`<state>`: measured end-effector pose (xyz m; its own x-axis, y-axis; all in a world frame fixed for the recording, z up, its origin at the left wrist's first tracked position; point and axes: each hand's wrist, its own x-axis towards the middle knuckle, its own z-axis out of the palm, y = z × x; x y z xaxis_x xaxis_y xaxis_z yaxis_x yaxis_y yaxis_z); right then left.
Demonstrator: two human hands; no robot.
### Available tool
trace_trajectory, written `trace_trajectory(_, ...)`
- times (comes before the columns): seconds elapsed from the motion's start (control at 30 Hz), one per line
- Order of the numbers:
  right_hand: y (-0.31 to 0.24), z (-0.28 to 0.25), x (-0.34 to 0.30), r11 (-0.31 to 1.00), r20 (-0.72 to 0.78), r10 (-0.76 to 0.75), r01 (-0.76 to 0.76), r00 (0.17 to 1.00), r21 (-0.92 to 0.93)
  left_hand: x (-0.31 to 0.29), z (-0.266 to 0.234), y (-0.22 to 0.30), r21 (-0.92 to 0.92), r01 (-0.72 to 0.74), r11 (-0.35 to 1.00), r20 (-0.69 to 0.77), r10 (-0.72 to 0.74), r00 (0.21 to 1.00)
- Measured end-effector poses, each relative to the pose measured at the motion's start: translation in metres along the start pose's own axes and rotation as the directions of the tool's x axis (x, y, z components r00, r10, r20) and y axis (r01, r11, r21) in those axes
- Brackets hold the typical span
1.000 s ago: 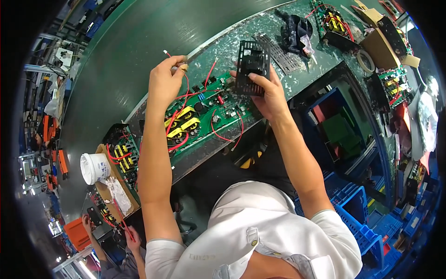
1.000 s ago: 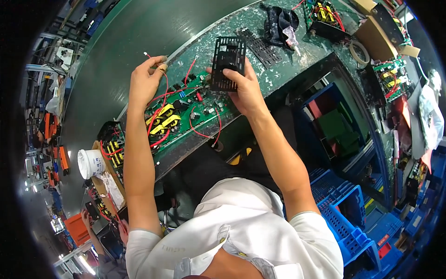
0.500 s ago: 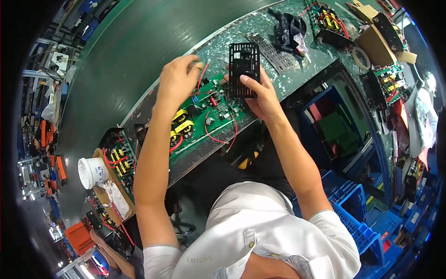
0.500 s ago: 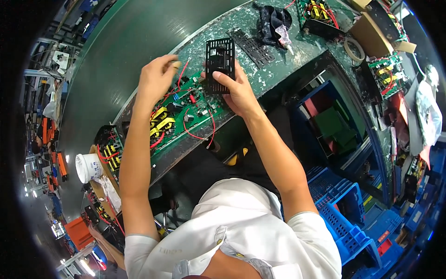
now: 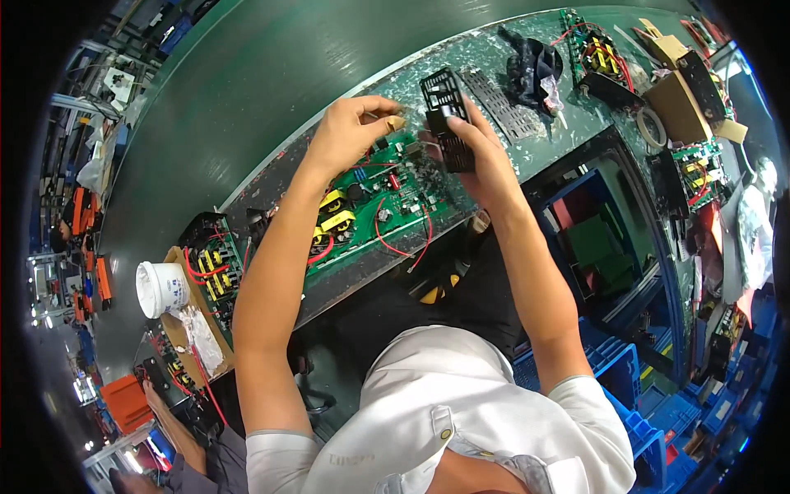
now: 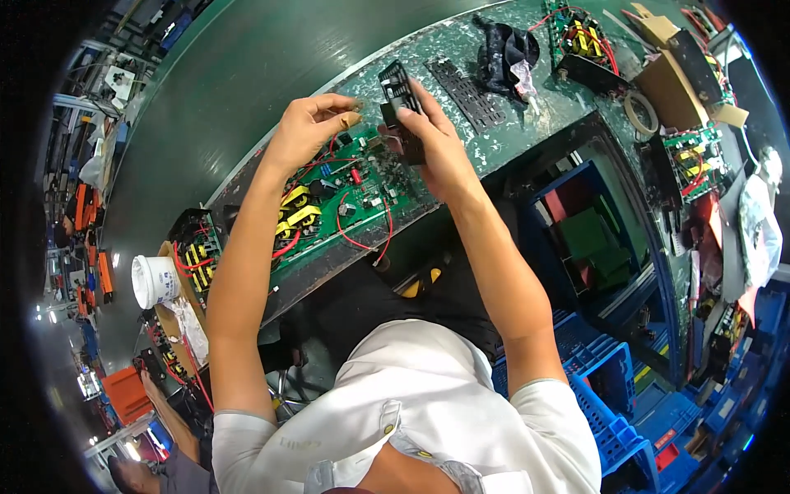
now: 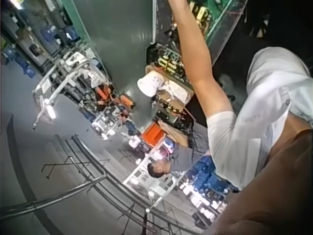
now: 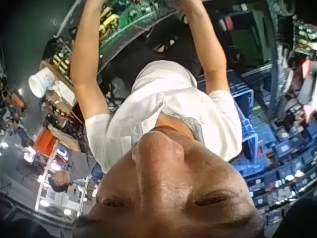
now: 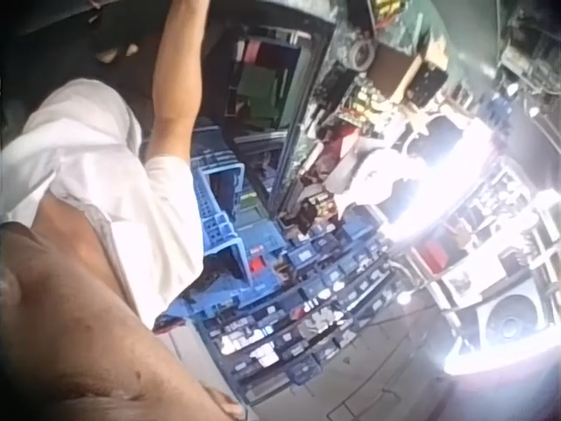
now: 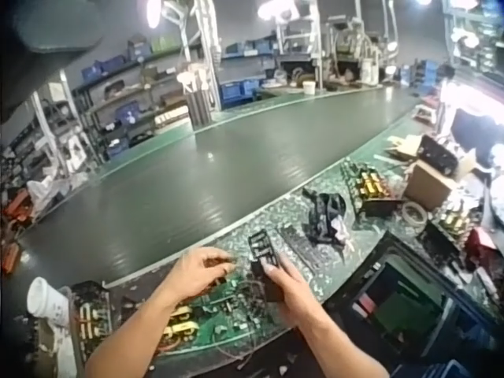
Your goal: Assembling electronic components onto printed circuit boards on a factory assembly line.
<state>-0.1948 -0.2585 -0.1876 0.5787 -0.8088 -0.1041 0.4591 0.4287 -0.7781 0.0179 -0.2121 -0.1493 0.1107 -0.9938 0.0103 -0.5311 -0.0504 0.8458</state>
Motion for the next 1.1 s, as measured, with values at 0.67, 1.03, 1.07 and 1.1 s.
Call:
trace_trajectory(0.67, 0.012, 0.023, 0.016, 0.537, 0.086, -0.187, 0.175, 0.979, -0.826, -0.015, 0.006, 0.001, 0.27, -0.344, 0.899, -0.14, 0.391, 0.91)
trace_trajectory(1.03, 0.012, 0.031, 0.014, 0.446, 0.14, -0.196, 0.216, 0.971, -0.869, -0.016, -0.001, 0.007, 0.533, -0.417, 0.737, -0.045, 0.517, 0.855)
trace_trajectory(1.07, 0.012, 0.028, 0.018, 0.483, 0.155, -0.175, 0.222, 0.972, -0.847, -0.013, -0.011, 0.01, 0.503, -0.372, 0.78, -0.002, 0.431, 0.902)
trace_trajectory(1.1, 0.012, 0.024, 0.019, 0.565, 0.091, -0.119, 0.143, 0.989, -0.813, -0.011, -0.023, 0.017, 0.478, -0.317, 0.819, 0.04, 0.34, 0.939)
